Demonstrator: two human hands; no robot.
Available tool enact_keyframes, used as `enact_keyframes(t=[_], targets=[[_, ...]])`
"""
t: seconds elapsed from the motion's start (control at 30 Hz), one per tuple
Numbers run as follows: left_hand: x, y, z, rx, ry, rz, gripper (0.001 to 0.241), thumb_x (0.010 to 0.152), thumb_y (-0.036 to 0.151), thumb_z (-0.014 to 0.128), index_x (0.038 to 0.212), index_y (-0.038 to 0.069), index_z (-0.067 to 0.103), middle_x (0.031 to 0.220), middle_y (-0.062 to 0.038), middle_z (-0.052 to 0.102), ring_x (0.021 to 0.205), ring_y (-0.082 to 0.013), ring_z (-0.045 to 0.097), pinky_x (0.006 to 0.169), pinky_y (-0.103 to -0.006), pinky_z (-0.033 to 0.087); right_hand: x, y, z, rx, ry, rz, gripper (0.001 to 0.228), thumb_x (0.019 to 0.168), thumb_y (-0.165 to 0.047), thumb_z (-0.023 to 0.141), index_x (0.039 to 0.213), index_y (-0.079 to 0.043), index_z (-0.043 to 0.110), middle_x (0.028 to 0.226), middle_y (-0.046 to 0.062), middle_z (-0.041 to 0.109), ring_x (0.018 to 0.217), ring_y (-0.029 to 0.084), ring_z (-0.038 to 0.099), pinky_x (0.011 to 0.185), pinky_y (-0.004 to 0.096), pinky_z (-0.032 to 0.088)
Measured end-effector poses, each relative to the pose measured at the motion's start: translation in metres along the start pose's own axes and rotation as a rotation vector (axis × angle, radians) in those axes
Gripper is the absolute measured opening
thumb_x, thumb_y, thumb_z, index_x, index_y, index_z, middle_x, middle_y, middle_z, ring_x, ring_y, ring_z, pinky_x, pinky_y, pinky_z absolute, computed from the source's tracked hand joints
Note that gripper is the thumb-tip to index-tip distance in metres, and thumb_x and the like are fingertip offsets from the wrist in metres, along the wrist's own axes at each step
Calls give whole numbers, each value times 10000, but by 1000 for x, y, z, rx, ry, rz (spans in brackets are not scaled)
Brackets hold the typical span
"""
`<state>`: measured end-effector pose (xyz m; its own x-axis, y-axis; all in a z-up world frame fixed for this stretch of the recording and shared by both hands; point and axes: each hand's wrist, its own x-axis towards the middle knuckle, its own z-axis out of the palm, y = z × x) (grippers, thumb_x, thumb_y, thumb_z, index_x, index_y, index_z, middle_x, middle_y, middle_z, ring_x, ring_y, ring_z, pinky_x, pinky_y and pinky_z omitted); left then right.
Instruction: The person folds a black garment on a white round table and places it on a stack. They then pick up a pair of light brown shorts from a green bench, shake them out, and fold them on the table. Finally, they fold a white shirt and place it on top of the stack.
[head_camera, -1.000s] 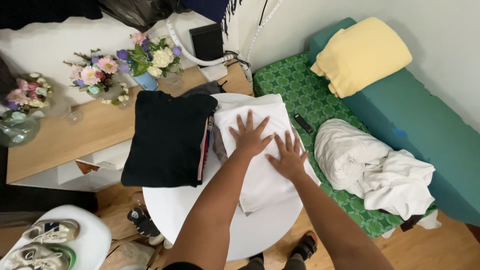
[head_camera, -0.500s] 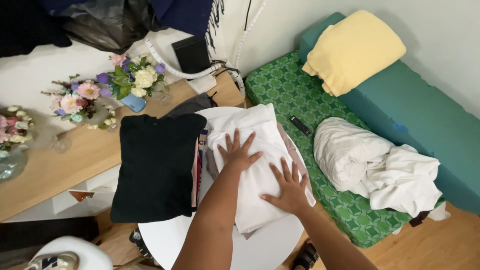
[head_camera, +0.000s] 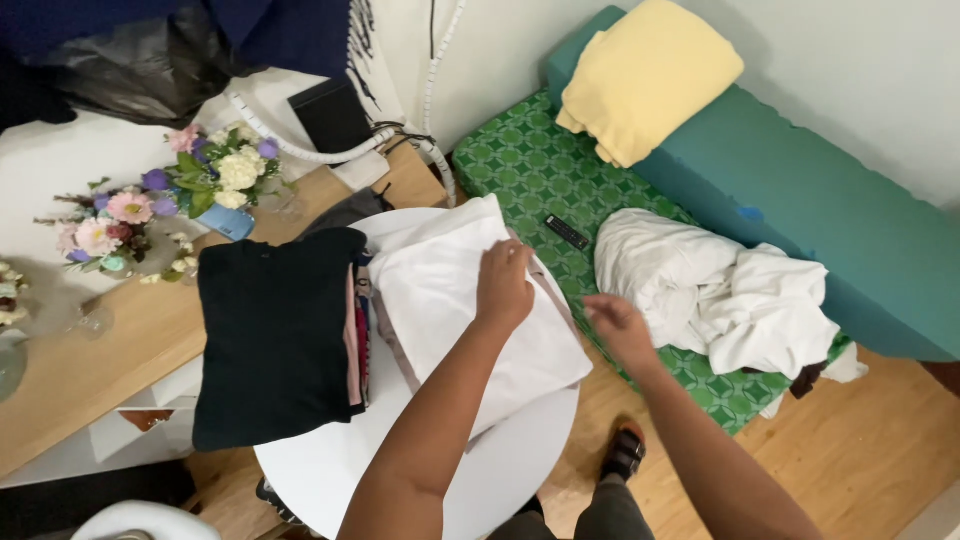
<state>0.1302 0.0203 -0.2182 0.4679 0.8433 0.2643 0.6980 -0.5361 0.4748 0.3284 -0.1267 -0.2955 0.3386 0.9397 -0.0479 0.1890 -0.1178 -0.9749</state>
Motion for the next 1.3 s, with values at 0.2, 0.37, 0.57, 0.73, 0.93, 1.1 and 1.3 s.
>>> enact_keyframes(t=[0.2,0.37,0.57,0.73,0.93,1.1,1.3], targets=[[1,70,15,-268,-145,224,406,788,-8,646,1177,106,661,1264,-143,617,1222,-358,562,1044,-472,459,8,28,-133,351,304,185,194,983,-61,602,1163,-21,664,1101,107,727,1013,197,694,888,332,526],[19,117,73,-256,-251,273,431,756,13,682,1176,104,665,1223,-147,610,1177,-370,563,995,-486,462,14,42,-227,576,495,384,134,1023,-77,557,1150,-56,593,1123,109,704,1037,264,704,888,375,562],[51,176,177,-223,-300,227,458,729,28,721,1170,146,699,1308,-187,573,1232,-405,523,1004,-510,440,40,100,-330,698,496,523,186,998,-87,550,1180,-84,591,1165,129,689,1027,290,696,874,419,555],[74,231,246,-178,-376,214,483,768,44,714,1214,229,725,1434,-191,514,1282,-390,500,1070,-508,424,73,168,-397,536,365,641,322,965,-160,627,1280,-92,612,1204,78,678,1078,262,675,874,400,541],[96,286,302,-157,-531,172,515,780,57,702,1259,244,704,1499,-189,440,1375,-409,396,1108,-545,354,103,243,-437,317,453,854,385,919,-320,728,1266,-156,692,1246,64,651,1157,268,579,898,423,502],[107,308,352,-158,-650,129,519,811,52,673,1286,260,690,1542,-170,392,1432,-424,330,1152,-577,281,117,283,-455,273,426,894,476,885,-396,714,1332,-239,670,1457,54,585,1386,261,449,1069,488,377],[119,312,395,-166,-737,111,536,833,38,644,1312,277,679,1570,-164,360,1463,-443,284,1180,-582,250,135,350,-472,356,383,835,574,884,-323,722,1440,-237,606,1546,119,503,1479,310,348,1194,494,243]])
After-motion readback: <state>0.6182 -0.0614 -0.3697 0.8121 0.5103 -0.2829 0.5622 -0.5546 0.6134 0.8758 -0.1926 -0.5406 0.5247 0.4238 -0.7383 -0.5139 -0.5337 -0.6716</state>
